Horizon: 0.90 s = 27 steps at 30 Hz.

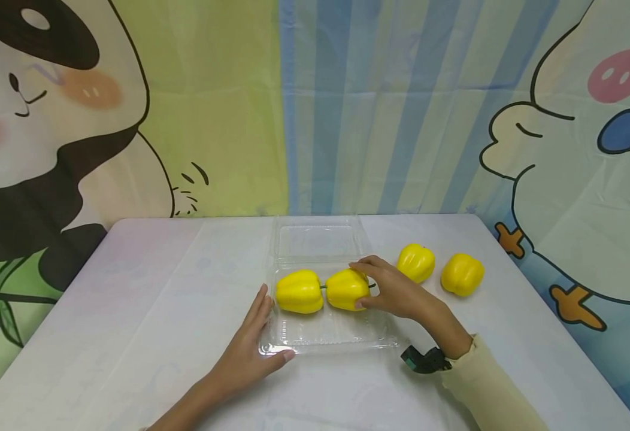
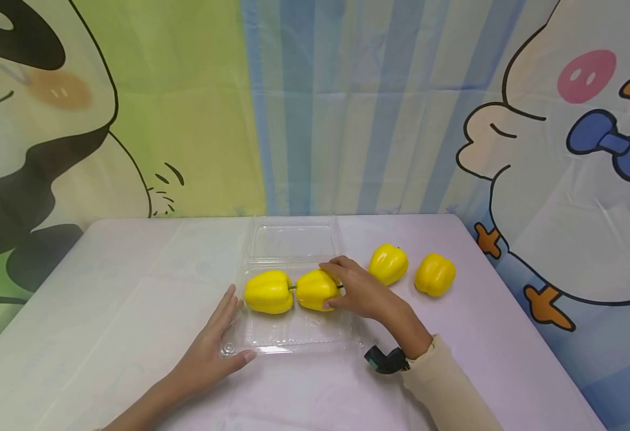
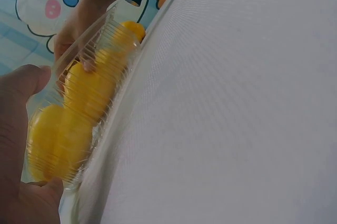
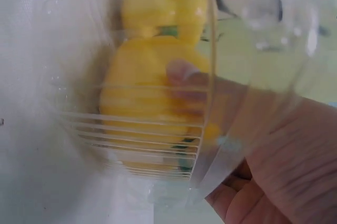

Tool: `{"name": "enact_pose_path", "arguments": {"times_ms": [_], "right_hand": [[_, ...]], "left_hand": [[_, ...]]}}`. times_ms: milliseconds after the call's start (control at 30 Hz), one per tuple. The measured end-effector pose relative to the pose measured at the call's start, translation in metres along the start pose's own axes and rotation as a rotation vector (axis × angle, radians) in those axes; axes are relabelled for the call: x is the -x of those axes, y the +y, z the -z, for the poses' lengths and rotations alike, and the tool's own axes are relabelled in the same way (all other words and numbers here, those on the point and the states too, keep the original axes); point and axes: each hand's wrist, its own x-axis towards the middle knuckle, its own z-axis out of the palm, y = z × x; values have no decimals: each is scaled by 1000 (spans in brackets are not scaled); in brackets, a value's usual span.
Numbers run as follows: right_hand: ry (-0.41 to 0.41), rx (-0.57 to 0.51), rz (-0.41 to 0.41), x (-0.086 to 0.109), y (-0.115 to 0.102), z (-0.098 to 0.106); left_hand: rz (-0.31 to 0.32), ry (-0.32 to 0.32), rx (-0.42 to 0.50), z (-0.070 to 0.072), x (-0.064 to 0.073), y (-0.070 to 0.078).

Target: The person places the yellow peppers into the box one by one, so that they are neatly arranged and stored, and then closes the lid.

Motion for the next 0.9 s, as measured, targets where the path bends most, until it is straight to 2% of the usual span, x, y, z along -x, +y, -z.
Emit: {"name": "enact_pose_path", "arguments": {"times_ms": [167,500,900], "right_hand": [[25,15,-1,-1,0,-3],[59,9,-4,-2,1,-7],[111,-43,52,0,7,-6]], "left_hand": [[-17,11,-2,-2,0,0],[5,7,11,0,-1,-1],[13,7,15,0,-1,-2]]}}
